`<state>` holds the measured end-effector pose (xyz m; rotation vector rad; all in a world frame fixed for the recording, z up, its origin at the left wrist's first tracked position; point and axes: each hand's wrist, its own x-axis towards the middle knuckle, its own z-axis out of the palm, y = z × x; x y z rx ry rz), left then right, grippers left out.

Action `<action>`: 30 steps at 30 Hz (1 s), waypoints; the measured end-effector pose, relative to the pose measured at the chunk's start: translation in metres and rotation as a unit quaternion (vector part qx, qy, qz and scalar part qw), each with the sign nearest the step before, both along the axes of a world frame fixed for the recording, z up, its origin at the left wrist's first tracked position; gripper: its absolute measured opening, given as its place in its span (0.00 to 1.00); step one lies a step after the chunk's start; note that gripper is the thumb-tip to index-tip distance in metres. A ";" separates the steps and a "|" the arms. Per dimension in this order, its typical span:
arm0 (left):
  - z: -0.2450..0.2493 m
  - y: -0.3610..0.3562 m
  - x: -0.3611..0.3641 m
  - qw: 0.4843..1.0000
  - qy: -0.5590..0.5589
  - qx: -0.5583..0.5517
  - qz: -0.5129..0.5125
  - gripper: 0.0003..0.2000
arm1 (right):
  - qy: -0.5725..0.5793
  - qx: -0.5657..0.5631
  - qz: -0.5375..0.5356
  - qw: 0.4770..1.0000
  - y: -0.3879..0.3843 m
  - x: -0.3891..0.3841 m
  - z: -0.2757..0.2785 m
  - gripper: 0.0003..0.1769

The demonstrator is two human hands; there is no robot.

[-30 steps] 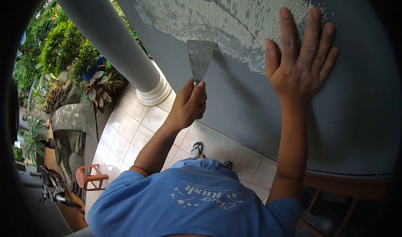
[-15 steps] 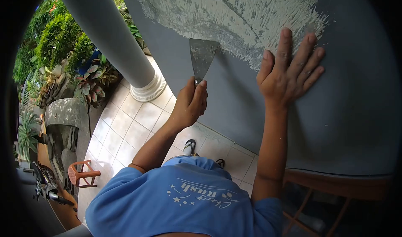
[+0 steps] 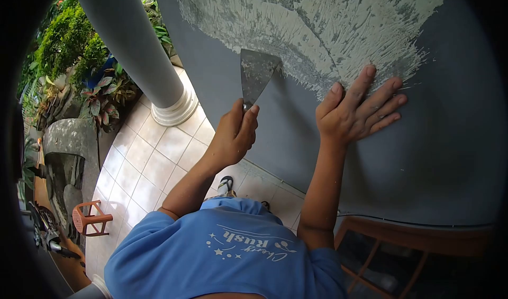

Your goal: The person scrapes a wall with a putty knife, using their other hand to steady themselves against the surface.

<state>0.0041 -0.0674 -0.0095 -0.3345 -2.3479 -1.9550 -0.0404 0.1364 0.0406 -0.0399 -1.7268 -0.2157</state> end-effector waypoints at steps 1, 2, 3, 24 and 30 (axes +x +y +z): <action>0.009 0.000 -0.004 1.000 0.015 -0.004 -0.002 0.16 | -0.001 0.000 -0.001 1.000 0.000 0.000 0.000 0.31; 0.025 0.000 -0.007 0.999 0.033 -0.009 -0.002 0.16 | 0.001 0.000 0.000 1.000 0.000 -0.002 0.002 0.31; 0.033 0.000 -0.007 0.999 0.049 -0.015 -0.002 0.16 | 0.002 0.000 0.000 1.000 -0.001 -0.003 0.002 0.32; 0.028 -0.006 -0.009 0.999 0.037 0.010 -0.023 0.16 | 0.004 0.007 0.007 1.000 -0.001 -0.003 0.000 0.31; 0.002 0.006 0.004 1.000 0.005 0.000 -0.012 0.16 | 0.001 0.006 0.003 1.000 0.000 0.001 -0.002 0.31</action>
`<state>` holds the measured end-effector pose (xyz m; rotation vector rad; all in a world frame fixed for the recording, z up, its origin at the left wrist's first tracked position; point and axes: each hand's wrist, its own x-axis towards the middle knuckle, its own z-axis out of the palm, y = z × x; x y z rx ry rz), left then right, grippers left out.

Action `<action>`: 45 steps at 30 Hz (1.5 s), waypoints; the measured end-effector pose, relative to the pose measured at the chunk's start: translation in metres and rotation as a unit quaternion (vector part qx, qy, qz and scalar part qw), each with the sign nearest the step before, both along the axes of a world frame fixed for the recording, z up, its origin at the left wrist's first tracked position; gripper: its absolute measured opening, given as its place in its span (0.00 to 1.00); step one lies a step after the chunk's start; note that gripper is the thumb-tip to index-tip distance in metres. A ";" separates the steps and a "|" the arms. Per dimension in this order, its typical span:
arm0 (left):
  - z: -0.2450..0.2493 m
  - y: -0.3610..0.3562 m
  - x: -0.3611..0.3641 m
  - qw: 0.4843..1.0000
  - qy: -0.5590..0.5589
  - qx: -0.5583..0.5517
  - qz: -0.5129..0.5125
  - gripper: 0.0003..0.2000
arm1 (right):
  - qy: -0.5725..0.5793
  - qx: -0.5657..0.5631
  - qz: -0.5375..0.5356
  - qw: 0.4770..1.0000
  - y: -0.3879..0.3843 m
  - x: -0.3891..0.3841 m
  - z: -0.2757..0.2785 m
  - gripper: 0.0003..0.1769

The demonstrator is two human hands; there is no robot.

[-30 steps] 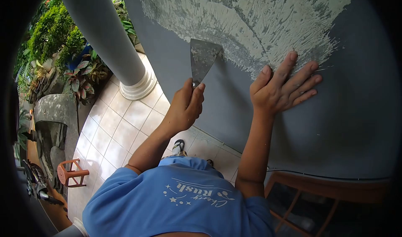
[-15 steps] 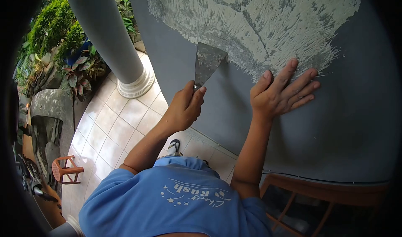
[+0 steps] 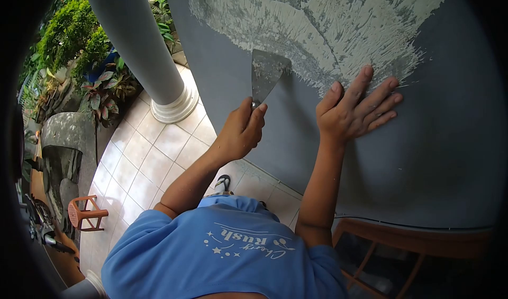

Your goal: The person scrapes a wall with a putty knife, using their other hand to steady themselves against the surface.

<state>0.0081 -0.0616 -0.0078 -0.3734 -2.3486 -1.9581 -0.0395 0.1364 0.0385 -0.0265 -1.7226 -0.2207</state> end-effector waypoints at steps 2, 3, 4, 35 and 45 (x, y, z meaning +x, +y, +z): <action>0.022 -0.002 -0.006 1.000 0.030 0.001 0.008 0.17 | 0.007 0.003 0.009 1.000 0.000 -0.002 0.001 0.31; 0.036 -0.002 -0.007 0.999 0.042 0.000 0.015 0.17 | 0.007 0.001 0.006 1.000 -0.001 -0.002 0.000 0.31; 0.042 -0.002 -0.006 0.998 0.053 -0.002 0.021 0.17 | 0.004 -0.001 0.002 1.000 -0.002 -0.002 0.000 0.31; 0.043 0.001 -0.008 0.998 0.055 -0.037 0.020 0.16 | 0.007 -0.005 0.008 1.000 0.000 -0.001 -0.002 0.30; 0.013 -0.015 0.001 0.991 -0.135 -0.002 -0.014 0.16 | 0.009 -0.001 0.008 1.000 0.002 -0.002 -0.003 0.30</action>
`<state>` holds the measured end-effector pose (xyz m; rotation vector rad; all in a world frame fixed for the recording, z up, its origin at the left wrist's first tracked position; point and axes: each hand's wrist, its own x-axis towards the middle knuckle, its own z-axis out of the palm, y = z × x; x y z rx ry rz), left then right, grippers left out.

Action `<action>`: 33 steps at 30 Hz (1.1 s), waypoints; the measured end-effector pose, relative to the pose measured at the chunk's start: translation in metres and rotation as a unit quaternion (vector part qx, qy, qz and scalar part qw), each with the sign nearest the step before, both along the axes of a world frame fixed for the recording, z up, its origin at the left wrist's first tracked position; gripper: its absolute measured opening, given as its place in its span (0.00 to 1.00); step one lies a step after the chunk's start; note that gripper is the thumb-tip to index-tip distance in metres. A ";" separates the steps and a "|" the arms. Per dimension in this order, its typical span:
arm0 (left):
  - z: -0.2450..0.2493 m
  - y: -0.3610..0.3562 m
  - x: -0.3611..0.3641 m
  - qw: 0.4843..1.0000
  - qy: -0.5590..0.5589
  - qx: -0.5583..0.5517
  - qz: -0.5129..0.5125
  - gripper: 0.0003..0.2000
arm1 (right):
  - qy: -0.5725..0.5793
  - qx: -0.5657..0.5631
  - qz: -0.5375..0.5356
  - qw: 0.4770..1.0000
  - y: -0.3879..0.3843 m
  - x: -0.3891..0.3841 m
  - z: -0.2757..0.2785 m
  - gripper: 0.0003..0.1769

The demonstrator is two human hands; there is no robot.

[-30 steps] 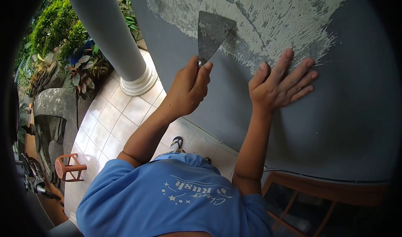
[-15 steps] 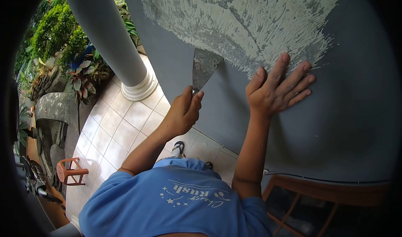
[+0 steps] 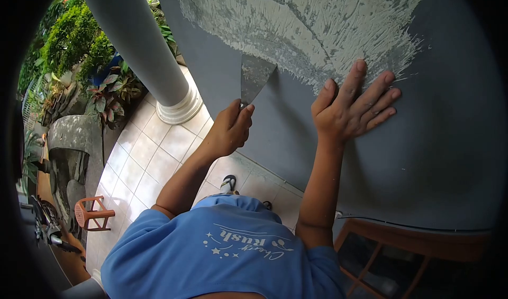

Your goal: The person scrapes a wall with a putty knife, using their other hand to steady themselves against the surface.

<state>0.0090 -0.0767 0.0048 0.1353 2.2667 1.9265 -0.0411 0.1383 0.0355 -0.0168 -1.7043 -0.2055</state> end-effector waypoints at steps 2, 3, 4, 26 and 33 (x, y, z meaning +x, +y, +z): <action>-0.005 0.002 0.005 0.999 0.039 0.012 0.010 0.16 | 0.008 0.003 0.005 1.000 0.000 -0.003 0.001 0.30; -0.007 0.001 0.006 0.998 0.057 0.015 0.014 0.16 | 0.012 0.000 0.003 1.000 -0.002 -0.004 0.001 0.30; -0.008 0.001 0.006 0.997 0.072 -0.007 0.017 0.16 | 0.013 -0.004 0.002 1.000 -0.002 -0.003 0.002 0.30; 0.026 -0.001 -0.031 0.975 0.212 -0.020 0.060 0.17 | 0.002 0.016 0.003 1.000 0.001 -0.001 0.001 0.31; 0.001 0.013 -0.008 0.977 0.051 0.202 0.046 0.16 | 0.007 0.015 -0.005 1.000 0.001 -0.001 -0.001 0.31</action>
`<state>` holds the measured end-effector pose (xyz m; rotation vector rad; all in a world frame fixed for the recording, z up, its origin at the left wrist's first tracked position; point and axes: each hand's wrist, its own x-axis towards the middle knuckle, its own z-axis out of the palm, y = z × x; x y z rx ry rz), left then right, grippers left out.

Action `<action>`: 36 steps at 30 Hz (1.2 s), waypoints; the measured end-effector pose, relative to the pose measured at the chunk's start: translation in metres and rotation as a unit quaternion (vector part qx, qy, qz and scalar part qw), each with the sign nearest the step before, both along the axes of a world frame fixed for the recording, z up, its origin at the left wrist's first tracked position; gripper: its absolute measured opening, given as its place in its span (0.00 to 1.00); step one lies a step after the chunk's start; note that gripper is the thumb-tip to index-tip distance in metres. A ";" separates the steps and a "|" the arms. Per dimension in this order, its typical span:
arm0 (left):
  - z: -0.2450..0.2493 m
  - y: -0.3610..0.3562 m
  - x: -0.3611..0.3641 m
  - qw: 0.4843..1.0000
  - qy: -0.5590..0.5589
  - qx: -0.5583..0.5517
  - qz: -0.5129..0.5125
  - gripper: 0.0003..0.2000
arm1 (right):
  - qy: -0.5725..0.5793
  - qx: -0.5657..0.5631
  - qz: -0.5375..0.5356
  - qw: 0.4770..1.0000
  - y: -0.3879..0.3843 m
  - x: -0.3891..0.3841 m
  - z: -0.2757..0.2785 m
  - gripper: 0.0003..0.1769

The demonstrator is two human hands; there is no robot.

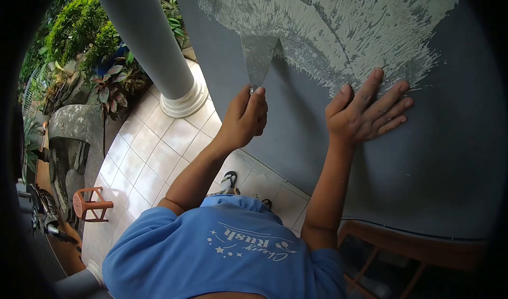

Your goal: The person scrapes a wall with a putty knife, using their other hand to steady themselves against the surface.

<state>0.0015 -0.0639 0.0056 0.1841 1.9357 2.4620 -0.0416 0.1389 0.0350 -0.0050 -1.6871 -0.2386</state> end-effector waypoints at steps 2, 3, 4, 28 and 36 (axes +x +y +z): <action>0.027 -0.010 -0.014 0.999 0.012 0.030 -0.027 0.15 | 0.001 0.002 0.000 1.000 -0.002 -0.002 0.002 0.31; 0.035 -0.015 -0.019 0.998 0.020 0.042 -0.041 0.15 | 0.001 0.003 -0.001 1.000 -0.002 -0.002 0.001 0.31; 0.033 -0.016 -0.017 0.999 0.023 0.032 -0.034 0.15 | 0.001 0.004 -0.002 1.000 -0.001 -0.001 0.001 0.31; 0.020 -0.024 -0.004 1.000 -0.025 0.004 -0.006 0.15 | 0.004 0.003 -0.007 1.000 0.001 -0.002 -0.002 0.31; 0.024 -0.023 -0.019 1.000 -0.001 0.001 0.019 0.14 | 0.006 0.006 -0.001 1.000 0.001 -0.002 -0.002 0.31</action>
